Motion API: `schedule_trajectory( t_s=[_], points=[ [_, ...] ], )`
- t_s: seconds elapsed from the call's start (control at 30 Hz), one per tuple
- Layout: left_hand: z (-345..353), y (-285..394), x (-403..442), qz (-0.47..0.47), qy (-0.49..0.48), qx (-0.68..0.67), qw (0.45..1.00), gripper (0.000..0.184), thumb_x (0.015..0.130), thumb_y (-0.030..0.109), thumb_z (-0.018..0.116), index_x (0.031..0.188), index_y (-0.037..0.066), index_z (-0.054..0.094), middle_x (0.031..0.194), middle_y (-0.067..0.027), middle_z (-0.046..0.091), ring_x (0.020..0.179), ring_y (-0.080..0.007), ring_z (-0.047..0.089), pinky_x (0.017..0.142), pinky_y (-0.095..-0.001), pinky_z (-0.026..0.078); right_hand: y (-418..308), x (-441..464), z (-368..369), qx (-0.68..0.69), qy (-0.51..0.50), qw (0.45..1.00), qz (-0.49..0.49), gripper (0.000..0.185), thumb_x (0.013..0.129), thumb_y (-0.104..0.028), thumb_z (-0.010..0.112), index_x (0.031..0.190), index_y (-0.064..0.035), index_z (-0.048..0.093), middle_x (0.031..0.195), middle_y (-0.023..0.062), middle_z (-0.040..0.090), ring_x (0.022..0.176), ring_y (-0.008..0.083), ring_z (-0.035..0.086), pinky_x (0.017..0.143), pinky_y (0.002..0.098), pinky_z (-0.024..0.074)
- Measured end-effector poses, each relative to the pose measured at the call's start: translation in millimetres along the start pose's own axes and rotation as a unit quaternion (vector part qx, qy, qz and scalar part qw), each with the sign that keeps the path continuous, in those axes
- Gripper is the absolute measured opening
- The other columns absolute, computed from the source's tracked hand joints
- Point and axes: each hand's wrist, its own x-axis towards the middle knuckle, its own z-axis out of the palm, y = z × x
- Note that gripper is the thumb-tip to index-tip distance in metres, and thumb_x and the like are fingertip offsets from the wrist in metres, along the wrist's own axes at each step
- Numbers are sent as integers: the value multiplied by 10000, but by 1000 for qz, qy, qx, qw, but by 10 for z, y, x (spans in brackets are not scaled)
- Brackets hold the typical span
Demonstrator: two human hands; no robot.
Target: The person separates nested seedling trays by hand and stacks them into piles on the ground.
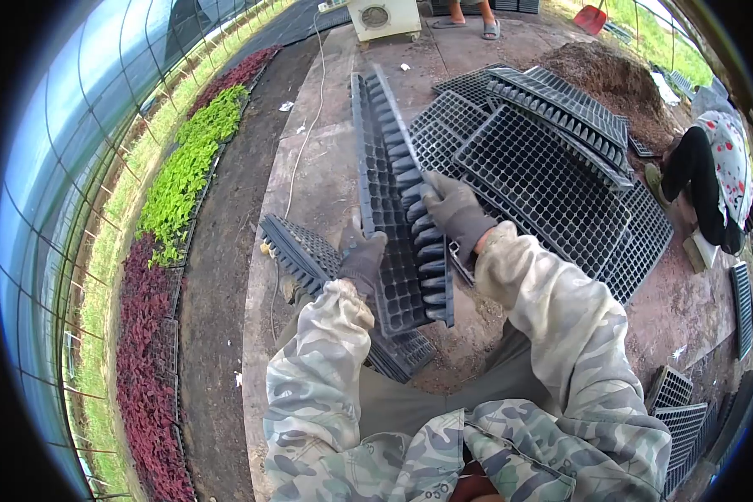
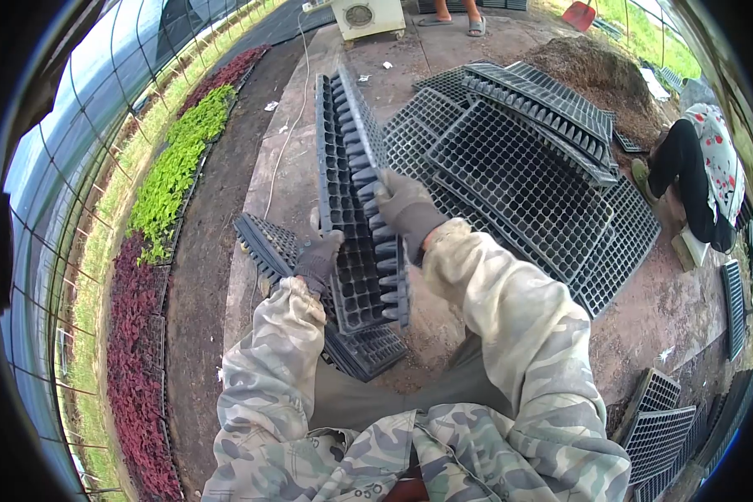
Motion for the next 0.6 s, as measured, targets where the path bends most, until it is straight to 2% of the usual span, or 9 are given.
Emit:
schedule_trajectory(
  t_s=[0.07, 0.2, 0.27, 0.3, 0.33, 0.4, 0.47, 0.53, 0.6],
  points=[
    [-233, -324, 272, -58, -79, -299, 949, 615, 765, 67, 581, 1350, 10, 402, 1064, -160, 637, 894, -245, 650, 770, -327, 520, -126, 147, -332, 210, -39, 973, 91, 256, 958, -126, 495, 1165, -27, 609, 968, 46, 676, 811, 90, 612, 755, 234, 486],
    [-474, -149, 397, -220, -70, -359, 904, 581, 768, 73, 579, 1325, 2, 429, 1008, -126, 645, 806, -231, 654, 694, -331, 534, 109, 406, -540, 308, -1, 947, 90, 254, 962, -101, 491, 1164, -5, 610, 934, 12, 663, 770, 73, 588, 757, 206, 487],
    [-296, -141, 409, -140, -63, -234, 960, 589, 751, 128, 596, 1312, 10, 460, 1063, -154, 629, 895, -292, 645, 789, -368, 523, 183, 399, -346, 223, 12, 972, 75, 240, 950, -111, 491, 1136, -81, 641, 889, 9, 678, 714, 45, 602, 679, 202, 499],
    [-157, -60, 359, -21, -4, -68, 997, 601, 744, 149, 592, 1316, 19, 466, 1110, -173, 607, 970, -325, 615, 844, -387, 498, -25, 278, -256, 126, -2, 987, 99, 252, 939, -144, 512, 1158, -93, 625, 917, 64, 685, 760, 108, 630, 720, 253, 505],
    [-30, 59, 285, 101, 55, 100, 988, 612, 736, 170, 588, 1320, 27, 472, 1156, -192, 585, 1045, -358, 585, 900, -406, 473, 79, 286, -97, -71, 35, 997, -14, 280, 931, -188, 522, 1184, -101, 603, 939, 132, 670, 825, 195, 645, 770, 308, 501],
    [-39, 286, 97, 133, 57, 110, 983, 577, 729, 161, 570, 1288, 37, 495, 1202, -218, 542, 1148, -386, 505, 959, -435, 422, -46, 182, 76, -101, -18, 994, -29, 305, 926, -215, 525, 1200, -96, 586, 966, 183, 648, 881, 261, 641, 813, 344, 492],
    [-97, 71, 268, 178, 131, 138, 965, 567, 725, 152, 566, 1275, 31, 498, 1160, -228, 563, 1088, -385, 551, 949, -438, 432, 137, 290, 49, 25, -29, 999, 16, 295, 931, -215, 523, 1195, -107, 596, 927, 144, 663, 819, 212, 641, 783, 323, 498],
    [-394, 51, 426, 103, 125, 103, 981, 515, 744, 240, 607, 1163, -55, 556, 1131, -274, 583, 1070, -392, 567, 906, -425, 450, 89, 371, -207, 229, 5, 970, 77, 256, 948, -150, 516, 1156, -54, 630, 867, 17, 669, 719, 83, 588, 704, 235, 482],
    [-608, -48, 543, -148, 4, 46, 988, 517, 780, 323, 605, 1122, -65, 594, 1059, -234, 637, 1000, -351, 610, 884, -402, 458, 232, 491, -546, 222, 17, 972, 75, 261, 953, -117, 524, 1161, 15, 609, 965, 31, 673, 800, 89, 612, 756, 226, 504]
  ],
)
